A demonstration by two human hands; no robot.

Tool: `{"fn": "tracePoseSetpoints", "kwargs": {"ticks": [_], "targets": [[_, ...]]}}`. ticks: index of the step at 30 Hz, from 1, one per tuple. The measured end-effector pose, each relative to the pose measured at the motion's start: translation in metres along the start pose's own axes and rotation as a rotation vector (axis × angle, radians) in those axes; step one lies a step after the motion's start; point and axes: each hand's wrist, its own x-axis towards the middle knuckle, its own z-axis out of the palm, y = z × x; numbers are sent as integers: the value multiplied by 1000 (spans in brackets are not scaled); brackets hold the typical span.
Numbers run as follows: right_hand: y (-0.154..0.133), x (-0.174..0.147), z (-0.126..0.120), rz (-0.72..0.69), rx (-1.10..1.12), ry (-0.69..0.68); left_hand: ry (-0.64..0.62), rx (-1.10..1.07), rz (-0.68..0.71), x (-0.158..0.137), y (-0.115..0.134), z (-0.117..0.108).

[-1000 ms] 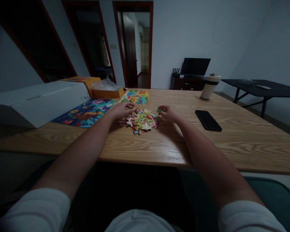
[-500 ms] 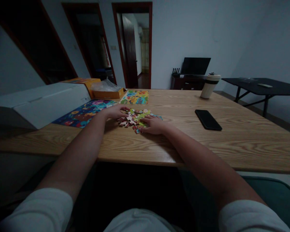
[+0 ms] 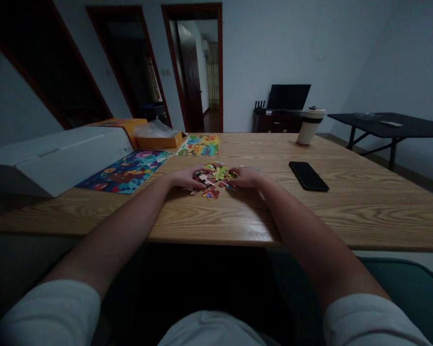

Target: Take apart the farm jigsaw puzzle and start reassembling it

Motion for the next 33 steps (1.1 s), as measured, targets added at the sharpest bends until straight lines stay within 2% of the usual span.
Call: {"fn": "tracePoseSetpoints", "kwargs": {"ticks": [6, 9, 12, 14, 16, 19, 22, 25, 28, 33], "targets": [[15, 0, -9, 69, 25, -6, 195, 16, 80, 17, 5, 25], [20, 0, -14, 98, 47, 61, 221, -15, 112, 22, 10, 30], [14, -4, -18, 95, 60, 161, 240, -159, 126, 25, 7, 26], [-2, -9, -18, 11, 63, 226, 299, -281, 93, 26, 2, 19], [-26, -14, -12, -142, 45, 259, 378, -365, 0, 25, -3, 9], [-67, -21, 7, -372, -64, 222, 443, -438, -168, 22, -8, -1], [-92, -22, 27, -488, -165, 162, 446, -543, -272, 21, -5, -4], [-95, -17, 35, -512, -199, 136, 420, -594, -279, 20, -1, -1], [-86, -13, 34, -493, -215, 154, 398, -640, -237, 20, 2, 2], [-74, -14, 27, -384, -260, 192, 334, -697, -205, 17, 4, 3]]}}
